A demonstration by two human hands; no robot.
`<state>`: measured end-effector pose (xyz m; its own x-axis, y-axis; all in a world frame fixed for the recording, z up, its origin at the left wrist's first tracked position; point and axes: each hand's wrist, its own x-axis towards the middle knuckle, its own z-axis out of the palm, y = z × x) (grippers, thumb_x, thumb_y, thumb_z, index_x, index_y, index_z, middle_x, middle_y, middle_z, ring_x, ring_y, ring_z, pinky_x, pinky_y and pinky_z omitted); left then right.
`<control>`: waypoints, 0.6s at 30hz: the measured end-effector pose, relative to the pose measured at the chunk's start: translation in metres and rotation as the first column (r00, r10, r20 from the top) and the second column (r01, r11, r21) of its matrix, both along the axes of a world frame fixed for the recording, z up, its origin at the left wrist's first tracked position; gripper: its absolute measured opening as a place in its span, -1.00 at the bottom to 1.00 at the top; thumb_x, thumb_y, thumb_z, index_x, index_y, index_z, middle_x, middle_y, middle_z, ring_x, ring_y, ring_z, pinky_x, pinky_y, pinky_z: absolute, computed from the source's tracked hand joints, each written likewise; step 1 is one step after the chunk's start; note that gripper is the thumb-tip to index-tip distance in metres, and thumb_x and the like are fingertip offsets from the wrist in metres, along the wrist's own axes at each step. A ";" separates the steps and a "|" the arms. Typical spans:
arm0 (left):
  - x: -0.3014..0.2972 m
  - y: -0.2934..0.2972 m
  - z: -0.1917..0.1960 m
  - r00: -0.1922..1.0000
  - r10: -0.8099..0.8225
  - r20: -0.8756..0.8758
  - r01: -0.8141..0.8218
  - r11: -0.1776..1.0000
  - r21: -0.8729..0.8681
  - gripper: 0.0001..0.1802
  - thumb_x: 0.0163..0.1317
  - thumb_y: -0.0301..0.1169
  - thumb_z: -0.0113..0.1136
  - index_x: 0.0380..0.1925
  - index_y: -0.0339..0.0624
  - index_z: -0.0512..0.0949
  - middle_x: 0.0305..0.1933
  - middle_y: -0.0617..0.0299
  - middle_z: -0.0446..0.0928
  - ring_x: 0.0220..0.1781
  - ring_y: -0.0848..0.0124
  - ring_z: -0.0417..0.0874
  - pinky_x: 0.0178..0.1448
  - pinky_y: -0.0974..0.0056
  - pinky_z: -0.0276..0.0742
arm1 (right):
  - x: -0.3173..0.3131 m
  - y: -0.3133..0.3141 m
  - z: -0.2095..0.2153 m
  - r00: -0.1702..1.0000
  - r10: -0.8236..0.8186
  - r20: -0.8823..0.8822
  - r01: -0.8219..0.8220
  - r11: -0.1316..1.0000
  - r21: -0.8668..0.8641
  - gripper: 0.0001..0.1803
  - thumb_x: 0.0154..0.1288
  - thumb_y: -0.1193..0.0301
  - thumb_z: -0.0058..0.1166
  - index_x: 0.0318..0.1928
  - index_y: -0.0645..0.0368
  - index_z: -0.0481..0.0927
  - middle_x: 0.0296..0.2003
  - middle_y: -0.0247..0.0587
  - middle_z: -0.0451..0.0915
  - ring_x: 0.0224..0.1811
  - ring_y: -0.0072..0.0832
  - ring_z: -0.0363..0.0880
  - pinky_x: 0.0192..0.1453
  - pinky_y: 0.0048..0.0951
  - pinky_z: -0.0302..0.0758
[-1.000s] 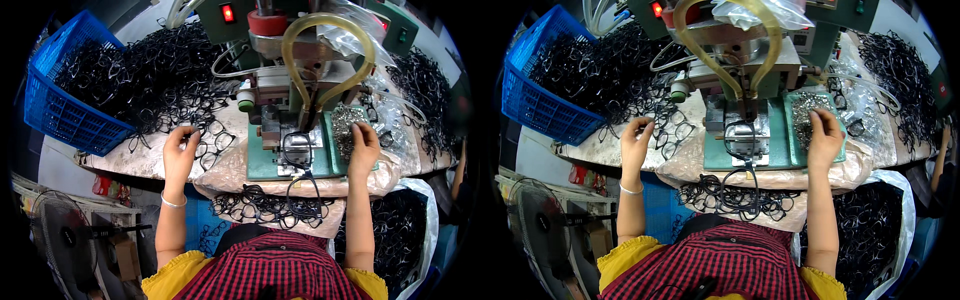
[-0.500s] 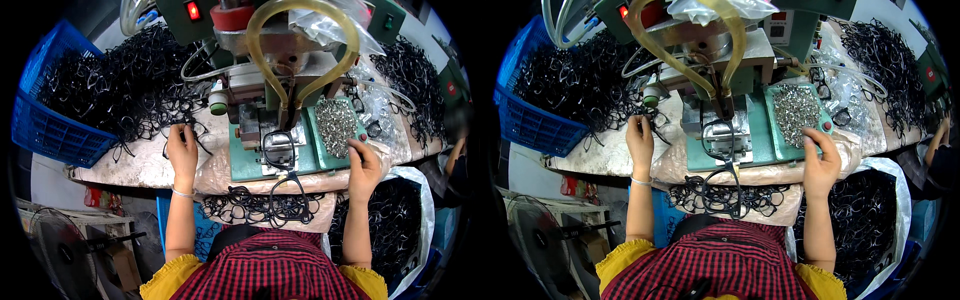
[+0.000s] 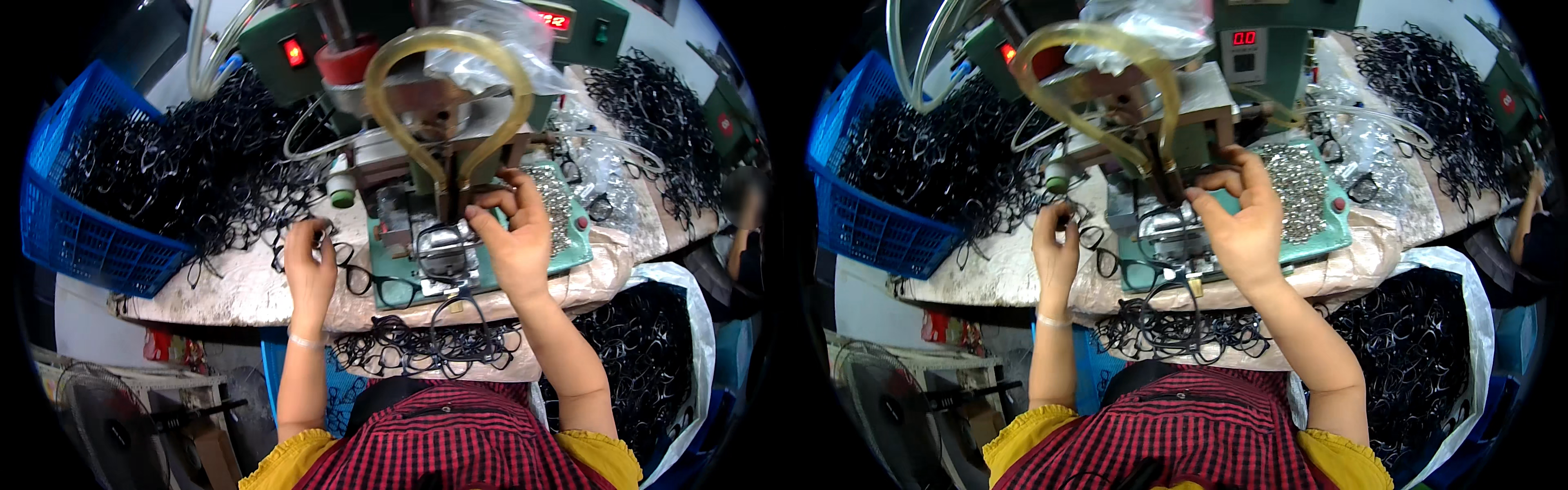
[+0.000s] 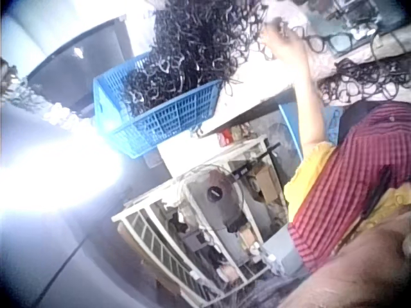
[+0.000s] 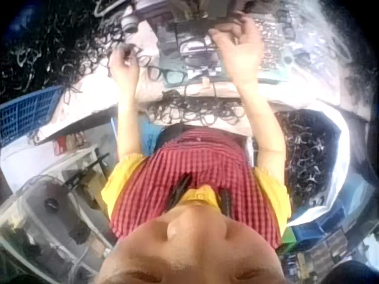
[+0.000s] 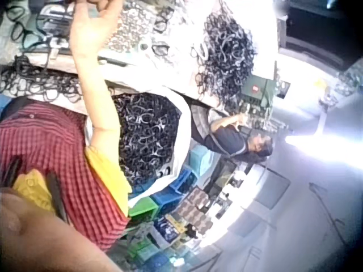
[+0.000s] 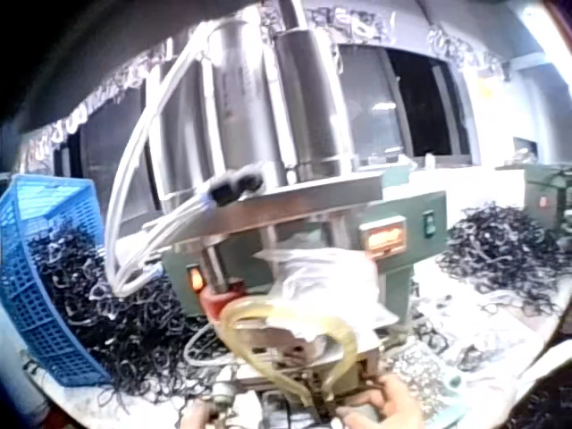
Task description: The person repeatedly picks up black eyeglass frames from a pile, places them into a green machine, and presses a lever to process them. The person then removes the processed frames and places them on the table, continuing the cycle with the next frame.
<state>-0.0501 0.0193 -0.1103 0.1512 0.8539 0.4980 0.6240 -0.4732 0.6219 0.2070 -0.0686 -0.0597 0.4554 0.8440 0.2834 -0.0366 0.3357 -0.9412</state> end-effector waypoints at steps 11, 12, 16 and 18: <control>-0.002 -0.041 -0.008 0.981 -0.125 0.146 0.146 0.979 -0.142 -0.95 0.30 -0.51 0.11 -0.30 -0.26 0.47 -0.31 0.05 0.56 -0.39 0.21 0.56 -0.28 0.23 0.49 | -0.014 -0.031 0.041 0.964 0.214 -0.156 -0.214 0.977 0.015 -0.31 0.18 0.63 0.11 0.34 0.38 0.23 0.17 0.02 0.50 0.19 -0.38 0.49 0.34 -0.35 0.34; 0.002 -0.045 0.006 0.897 -0.082 0.434 0.202 0.950 -0.239 -0.89 0.41 -0.44 0.03 -0.26 -0.26 0.46 -0.31 0.04 0.59 -0.40 0.27 0.57 -0.29 0.29 0.50 | -0.009 -0.037 0.037 0.955 0.288 -0.073 -0.279 0.954 0.108 -0.25 0.15 0.64 0.10 0.39 0.36 0.19 0.27 0.02 0.40 0.28 -0.33 0.45 0.42 -0.30 0.27; 0.039 -0.085 0.083 0.433 -0.101 0.896 0.874 0.289 -0.390 -0.71 0.51 -0.30 -0.27 -0.07 -0.32 0.33 -0.22 -0.36 0.61 -0.38 0.15 0.71 -0.40 0.35 0.63 | 0.037 -0.028 0.011 0.743 -0.032 0.669 0.056 0.998 -0.014 -0.56 0.14 0.54 0.12 0.09 0.24 0.60 0.20 0.07 0.50 0.29 -0.06 0.44 0.42 -0.19 0.28; 0.057 -0.085 0.089 0.422 0.006 0.907 0.901 -0.110 -0.419 -0.72 0.50 -0.30 -0.29 -0.09 -0.29 0.31 -0.21 -0.47 0.59 -0.44 0.08 0.73 -0.50 0.29 0.66 | 0.064 -0.027 -0.022 0.283 -0.198 0.938 0.561 0.827 0.005 -0.67 0.12 0.41 0.24 -0.06 0.21 0.66 0.16 0.15 0.50 0.31 0.04 0.38 0.37 -0.03 0.30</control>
<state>0.0069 -0.0658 -0.0211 0.8817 0.4023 -0.2465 -0.1028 0.6737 0.7318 0.2711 -0.0953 -0.0820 0.3826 0.7571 0.5295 0.9099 -0.2094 -0.3581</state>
